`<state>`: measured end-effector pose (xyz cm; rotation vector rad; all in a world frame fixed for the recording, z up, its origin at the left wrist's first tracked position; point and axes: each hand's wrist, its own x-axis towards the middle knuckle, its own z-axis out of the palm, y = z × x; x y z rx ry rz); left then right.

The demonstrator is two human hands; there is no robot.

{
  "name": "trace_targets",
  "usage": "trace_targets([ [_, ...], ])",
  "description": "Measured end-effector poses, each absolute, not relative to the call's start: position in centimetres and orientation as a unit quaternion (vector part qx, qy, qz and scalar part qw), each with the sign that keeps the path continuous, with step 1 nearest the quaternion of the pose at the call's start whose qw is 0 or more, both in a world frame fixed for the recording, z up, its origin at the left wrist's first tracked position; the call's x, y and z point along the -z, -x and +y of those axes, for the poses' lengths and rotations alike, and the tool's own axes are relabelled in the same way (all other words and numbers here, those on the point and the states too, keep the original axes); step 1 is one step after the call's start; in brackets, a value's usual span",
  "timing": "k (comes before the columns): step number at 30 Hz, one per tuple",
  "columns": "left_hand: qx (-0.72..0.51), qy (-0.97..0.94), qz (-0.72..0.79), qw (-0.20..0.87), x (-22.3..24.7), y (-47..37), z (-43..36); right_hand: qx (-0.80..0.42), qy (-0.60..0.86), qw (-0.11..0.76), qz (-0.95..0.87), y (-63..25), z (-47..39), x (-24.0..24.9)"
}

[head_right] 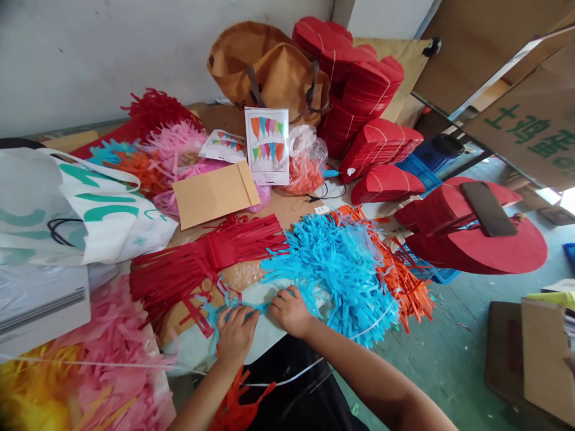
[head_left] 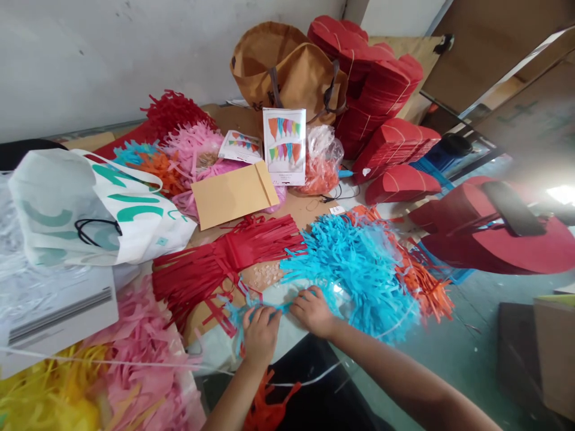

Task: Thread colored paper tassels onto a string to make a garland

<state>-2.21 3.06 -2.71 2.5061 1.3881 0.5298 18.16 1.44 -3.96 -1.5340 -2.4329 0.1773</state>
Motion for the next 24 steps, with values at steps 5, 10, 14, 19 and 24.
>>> trace_targets([
  [5, -0.185, -0.843, 0.489, 0.126, 2.2, 4.2, 2.8, -0.109, 0.553, 0.133, -0.815, -19.8, 2.2, 4.2],
  [10, -0.184, -0.819, 0.523, 0.148, 1.7, 4.0, 3.0, -0.182, 0.562, 0.116, -0.798, -20.3, 3.6, 2.7],
  [14, -0.172, -0.806, 0.551, 0.134, 1.7, 3.2, 3.2, -0.214, 0.586, 0.102, -0.775, -20.0, 4.2, 2.1],
  [19, -0.152, -0.801, 0.567, 0.121, 1.7, 2.8, 3.9, -0.229, 0.599, 0.085, -0.763, -19.5, 4.9, 2.0],
  [24, -0.139, -0.808, 0.561, 0.113, 1.4, 2.8, 4.3, -0.208, 0.609, 0.062, -0.763, -19.2, 5.0, 1.7],
])
